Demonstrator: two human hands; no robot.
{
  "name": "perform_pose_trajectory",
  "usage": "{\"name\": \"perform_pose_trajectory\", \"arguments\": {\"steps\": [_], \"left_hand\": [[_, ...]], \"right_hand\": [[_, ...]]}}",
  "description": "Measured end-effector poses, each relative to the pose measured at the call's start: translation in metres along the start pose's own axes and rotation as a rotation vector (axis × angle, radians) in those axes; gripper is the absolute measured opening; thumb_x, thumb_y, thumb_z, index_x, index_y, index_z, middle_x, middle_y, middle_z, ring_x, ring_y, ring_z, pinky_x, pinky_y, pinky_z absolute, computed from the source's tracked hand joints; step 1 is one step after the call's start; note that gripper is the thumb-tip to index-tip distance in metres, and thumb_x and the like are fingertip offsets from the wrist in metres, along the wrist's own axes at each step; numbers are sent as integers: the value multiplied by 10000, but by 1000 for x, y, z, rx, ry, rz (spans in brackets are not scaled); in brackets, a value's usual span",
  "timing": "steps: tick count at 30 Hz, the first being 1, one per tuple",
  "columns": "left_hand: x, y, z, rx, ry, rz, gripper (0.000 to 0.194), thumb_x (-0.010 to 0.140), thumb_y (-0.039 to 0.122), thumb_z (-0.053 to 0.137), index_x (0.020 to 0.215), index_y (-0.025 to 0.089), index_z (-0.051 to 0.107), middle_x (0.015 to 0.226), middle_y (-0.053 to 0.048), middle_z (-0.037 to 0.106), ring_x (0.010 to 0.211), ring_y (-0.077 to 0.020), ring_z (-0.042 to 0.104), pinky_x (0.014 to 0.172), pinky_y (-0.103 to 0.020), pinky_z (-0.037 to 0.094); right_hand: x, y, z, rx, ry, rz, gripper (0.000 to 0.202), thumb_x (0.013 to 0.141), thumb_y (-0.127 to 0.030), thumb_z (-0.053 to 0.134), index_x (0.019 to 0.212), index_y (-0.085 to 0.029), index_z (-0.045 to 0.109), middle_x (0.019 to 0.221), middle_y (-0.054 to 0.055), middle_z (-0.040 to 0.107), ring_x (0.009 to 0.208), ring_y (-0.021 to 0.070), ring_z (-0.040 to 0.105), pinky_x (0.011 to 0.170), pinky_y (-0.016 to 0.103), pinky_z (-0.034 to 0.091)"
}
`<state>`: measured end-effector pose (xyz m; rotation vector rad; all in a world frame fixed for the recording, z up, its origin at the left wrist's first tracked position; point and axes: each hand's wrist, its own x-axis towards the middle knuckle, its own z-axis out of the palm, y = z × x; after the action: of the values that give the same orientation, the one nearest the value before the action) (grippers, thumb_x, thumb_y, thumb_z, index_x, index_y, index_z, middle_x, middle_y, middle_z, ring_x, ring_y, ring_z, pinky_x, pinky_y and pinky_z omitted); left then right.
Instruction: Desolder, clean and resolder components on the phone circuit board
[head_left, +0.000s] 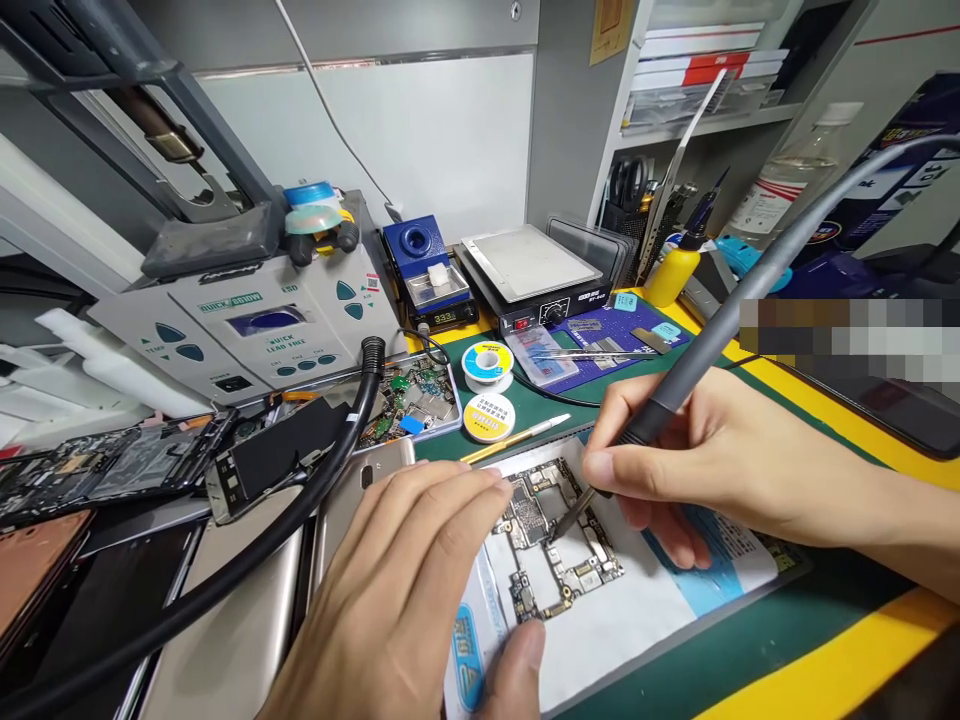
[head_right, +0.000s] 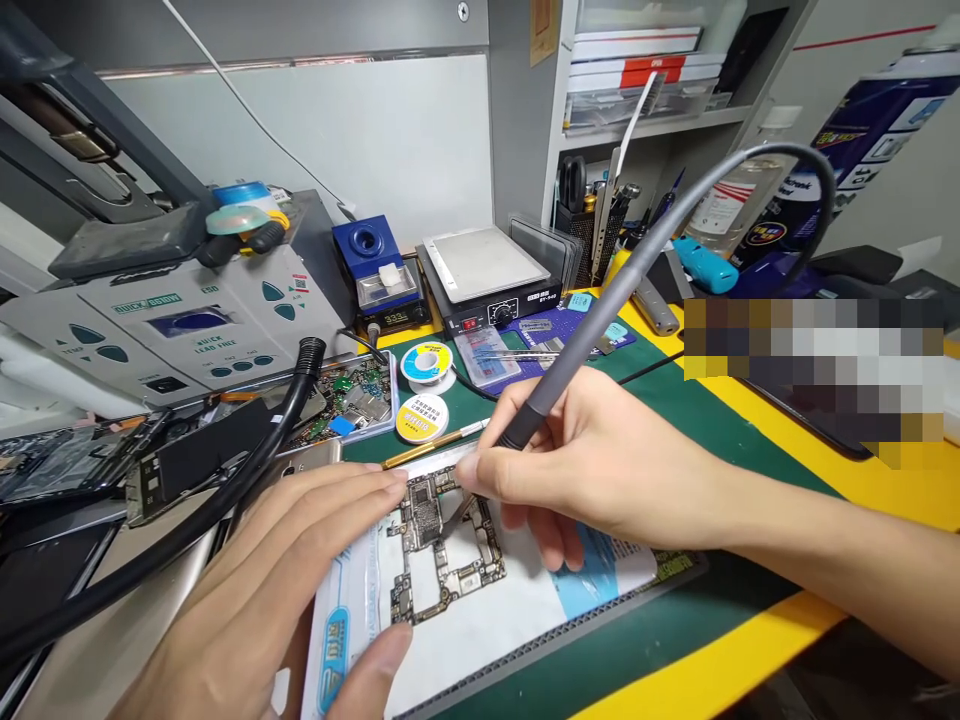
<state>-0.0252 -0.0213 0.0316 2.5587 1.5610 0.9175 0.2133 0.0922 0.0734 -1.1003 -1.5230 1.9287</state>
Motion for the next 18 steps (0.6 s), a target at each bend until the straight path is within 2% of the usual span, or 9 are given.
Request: {"name": "perform_pose_trajectory", "arguments": {"steps": [6,9,18], "left_hand": [[2,0,-2,-4,-2,8,494,940,184,614,1429,189,544,1395,-110,681,1353,-293,579,1154,-483,499],[4,0,-1,-14,3,8,496,938,188,614,1428,189,541,1390,-109,682,1344,-290,590,1163,-489,498],[-1,1,-5,-1,-18,0,494,959,226,618,1445,193,540,1417,-95,670,1381,-278,562,1186,-462,484]], "right_hand": [[-2,-2,-5,54,-29,-12,145,738,-195,902,792,-216,768,552,-14,734,362,149,651,341,176,530],[-3,-2,-7,39,-44,-35,130,723,-167,890,752,-214,773,551,-11,727,364,150,656,355,179,535],[-2,-1,-5,-110,31,-20,86,732,-198,832,745,-220,749,445,-28,677,316,161,634,358,205,542]]}}
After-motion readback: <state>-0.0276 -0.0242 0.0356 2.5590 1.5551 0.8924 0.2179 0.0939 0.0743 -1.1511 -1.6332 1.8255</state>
